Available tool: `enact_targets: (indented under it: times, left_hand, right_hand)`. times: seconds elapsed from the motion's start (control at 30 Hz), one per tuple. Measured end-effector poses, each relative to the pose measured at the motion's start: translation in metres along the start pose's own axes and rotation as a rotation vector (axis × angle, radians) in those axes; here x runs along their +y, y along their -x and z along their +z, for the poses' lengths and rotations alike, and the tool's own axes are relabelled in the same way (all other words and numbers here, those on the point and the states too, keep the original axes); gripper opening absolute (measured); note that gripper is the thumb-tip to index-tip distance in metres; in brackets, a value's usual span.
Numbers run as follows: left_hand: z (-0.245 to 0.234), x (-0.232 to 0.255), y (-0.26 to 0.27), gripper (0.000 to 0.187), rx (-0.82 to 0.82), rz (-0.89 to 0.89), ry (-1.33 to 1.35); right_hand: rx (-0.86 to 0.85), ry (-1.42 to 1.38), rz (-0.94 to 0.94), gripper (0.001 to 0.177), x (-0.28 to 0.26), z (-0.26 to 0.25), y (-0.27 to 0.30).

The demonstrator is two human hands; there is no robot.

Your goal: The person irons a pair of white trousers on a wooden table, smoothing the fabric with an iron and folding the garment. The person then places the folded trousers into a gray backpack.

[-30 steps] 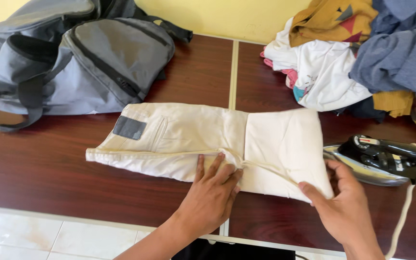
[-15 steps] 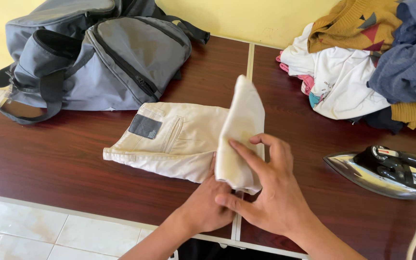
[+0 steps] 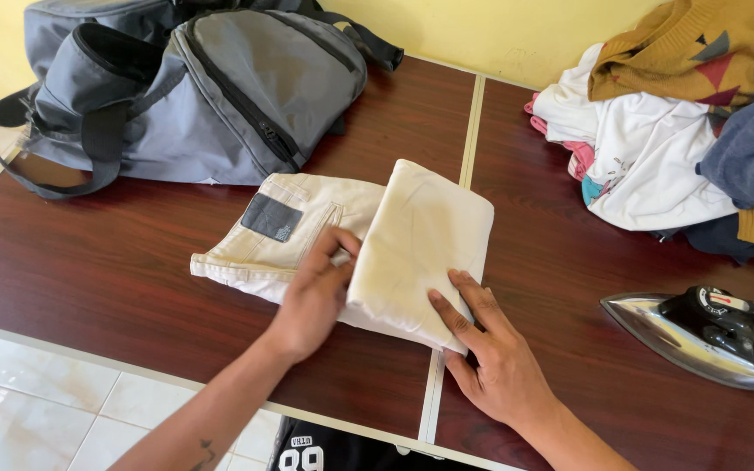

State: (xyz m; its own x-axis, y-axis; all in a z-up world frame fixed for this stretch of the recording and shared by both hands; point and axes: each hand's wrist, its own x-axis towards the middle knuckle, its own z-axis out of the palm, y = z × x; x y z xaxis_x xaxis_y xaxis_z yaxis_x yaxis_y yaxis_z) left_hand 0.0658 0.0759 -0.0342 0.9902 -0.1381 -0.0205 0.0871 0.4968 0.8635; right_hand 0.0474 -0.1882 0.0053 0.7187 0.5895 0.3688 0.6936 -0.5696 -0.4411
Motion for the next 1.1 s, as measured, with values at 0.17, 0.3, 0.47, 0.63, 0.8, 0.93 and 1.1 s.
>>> enact_targets:
  times: [0.17, 0.3, 0.47, 0.63, 0.8, 0.93, 1.1]
  left_hand:
    - [-0.005, 0.015, 0.012, 0.021, 0.013, 0.099, -0.262]
    - [0.003, 0.031, 0.015, 0.028, -0.113, 0.599, -0.765]
    - [0.009, 0.051, 0.022, 0.055, -0.384, 0.651, -1.247]
    - [0.01, 0.044, 0.022, 0.052, -0.485, 0.674, -1.436]
    - [0.027, 0.028, 0.01, 0.063, -0.622, 0.734, -1.427]
    - [0.049, 0.015, -0.001, 0.051, -0.739, 0.826, -1.319]
    - [0.045, 0.018, -0.001, 0.049, -0.755, 0.863, -1.278]
  right_hand:
    - [-0.077, 0.099, -0.051, 0.071, -0.003, -0.002, -0.002]
    - [-0.108, 0.182, -0.076, 0.075, -0.007, -0.005, -0.009]
    - [-0.129, 0.191, -0.045, 0.075, -0.007, -0.008, -0.008]
    - [-0.096, 0.146, -0.001, 0.073, -0.005, -0.004, 0.005]
    - [-0.16, 0.238, 0.219, 0.08, -0.001, -0.007, 0.045]
    - [-0.102, 0.41, 0.237, 0.074, 0.007, -0.022, 0.088]
    - [0.003, 0.404, 0.005, 0.046, 0.021, -0.045, 0.082]
